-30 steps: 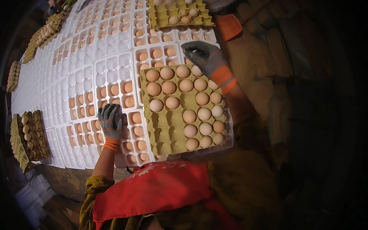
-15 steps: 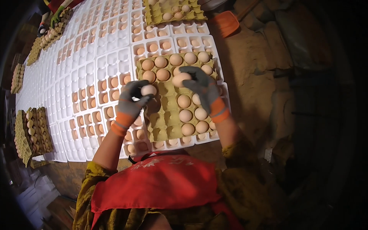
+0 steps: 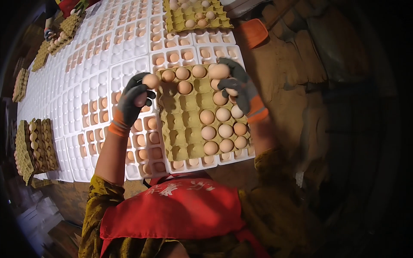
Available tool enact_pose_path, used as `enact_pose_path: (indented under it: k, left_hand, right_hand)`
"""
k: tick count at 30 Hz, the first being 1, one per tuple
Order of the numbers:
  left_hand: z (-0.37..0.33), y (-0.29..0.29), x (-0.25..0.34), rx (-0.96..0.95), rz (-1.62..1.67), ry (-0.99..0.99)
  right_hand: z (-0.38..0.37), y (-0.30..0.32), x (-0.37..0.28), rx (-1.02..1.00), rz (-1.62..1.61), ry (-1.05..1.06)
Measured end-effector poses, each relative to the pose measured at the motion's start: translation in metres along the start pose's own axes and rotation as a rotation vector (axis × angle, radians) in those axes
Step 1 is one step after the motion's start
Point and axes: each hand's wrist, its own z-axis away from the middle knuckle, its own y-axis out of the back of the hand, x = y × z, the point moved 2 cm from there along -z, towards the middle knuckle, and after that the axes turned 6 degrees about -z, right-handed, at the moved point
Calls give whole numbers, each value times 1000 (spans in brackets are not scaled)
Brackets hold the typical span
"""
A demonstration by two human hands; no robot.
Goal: The person picks up eggs by hand from a large white tray and places them into egg cartons. They handle several eggs at a time, filling the cartons before stacking them on the side of the table.
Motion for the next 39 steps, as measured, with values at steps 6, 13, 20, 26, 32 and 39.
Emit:
enact_pose_path:
  k: [6,13,20,26,32,39]
  left_hand:
    - [-12,-64,29,122,-1256,-600]
    - [-49,-123,3,93,-1820,-231]
    - [-3,-36,19,-35,-403,13]
    - [60,83,17,-221,260,89]
    - [105,216,-34,-97,-12,-287]
    - [52,267,12,604,-818,-264]
  right_hand:
    - [-36,-29,-44,-2,845,425]
    - [-53,-59,-36,119,1616,301]
    - [-6,-57,5,-44,-398,-64]
    - [-14,-193,36,29,-310,-79]
    - [-64,-302,98,103,-80,-218]
    - [-166,-319,121,223,720,291]
